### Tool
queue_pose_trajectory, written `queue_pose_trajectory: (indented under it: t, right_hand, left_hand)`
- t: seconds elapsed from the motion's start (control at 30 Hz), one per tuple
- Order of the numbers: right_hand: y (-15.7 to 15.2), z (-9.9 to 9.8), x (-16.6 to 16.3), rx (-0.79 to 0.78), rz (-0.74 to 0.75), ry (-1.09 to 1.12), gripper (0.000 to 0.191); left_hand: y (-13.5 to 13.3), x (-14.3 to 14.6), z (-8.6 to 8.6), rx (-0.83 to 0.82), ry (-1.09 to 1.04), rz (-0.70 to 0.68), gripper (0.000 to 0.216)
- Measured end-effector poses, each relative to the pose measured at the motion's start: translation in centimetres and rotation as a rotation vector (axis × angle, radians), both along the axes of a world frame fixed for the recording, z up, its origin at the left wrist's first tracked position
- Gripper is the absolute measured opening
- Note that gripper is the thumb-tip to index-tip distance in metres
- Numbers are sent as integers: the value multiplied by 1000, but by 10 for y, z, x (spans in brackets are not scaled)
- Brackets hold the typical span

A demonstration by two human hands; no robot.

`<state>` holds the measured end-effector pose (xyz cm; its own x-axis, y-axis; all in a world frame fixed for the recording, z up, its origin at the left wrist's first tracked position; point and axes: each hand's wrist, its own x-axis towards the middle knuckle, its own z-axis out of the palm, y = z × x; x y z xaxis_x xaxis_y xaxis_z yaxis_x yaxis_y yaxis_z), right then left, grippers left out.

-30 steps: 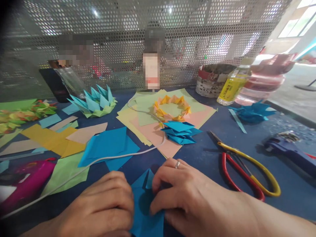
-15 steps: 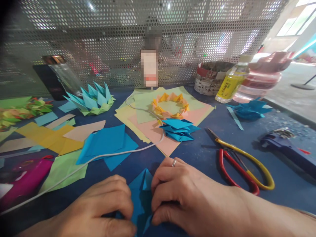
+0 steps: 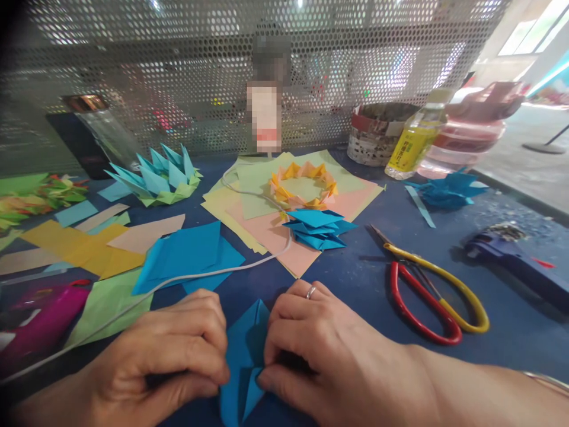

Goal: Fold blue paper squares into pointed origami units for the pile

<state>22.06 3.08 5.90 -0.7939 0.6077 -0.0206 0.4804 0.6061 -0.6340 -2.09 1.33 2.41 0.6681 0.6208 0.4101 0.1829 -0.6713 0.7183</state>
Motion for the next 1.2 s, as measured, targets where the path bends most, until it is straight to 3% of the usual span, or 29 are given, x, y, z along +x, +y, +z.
queue_pose_trajectory:
  t: [0.33, 0.47, 0.6, 0.9, 1.2]
  right_hand:
    - [-1, -5, 2, -41, -32, 66, 13]
    - [1, -4, 4, -77, 23, 52, 10]
    - [2, -3, 5, -107, 36, 29, 9]
    - [1, 0, 3, -81, 23, 25, 15]
    - [-5, -11, -3, 2, -41, 16, 17]
  left_hand:
    - [-4, 1, 18, -32, 223, -23, 6]
    - [2, -5, 25, -100, 322, -107, 22]
    - [4, -7, 28, -143, 345, -118, 24]
    - [-1, 3, 14, -111, 152, -58, 11]
    - [-14, 15, 6, 6, 135, 174, 13]
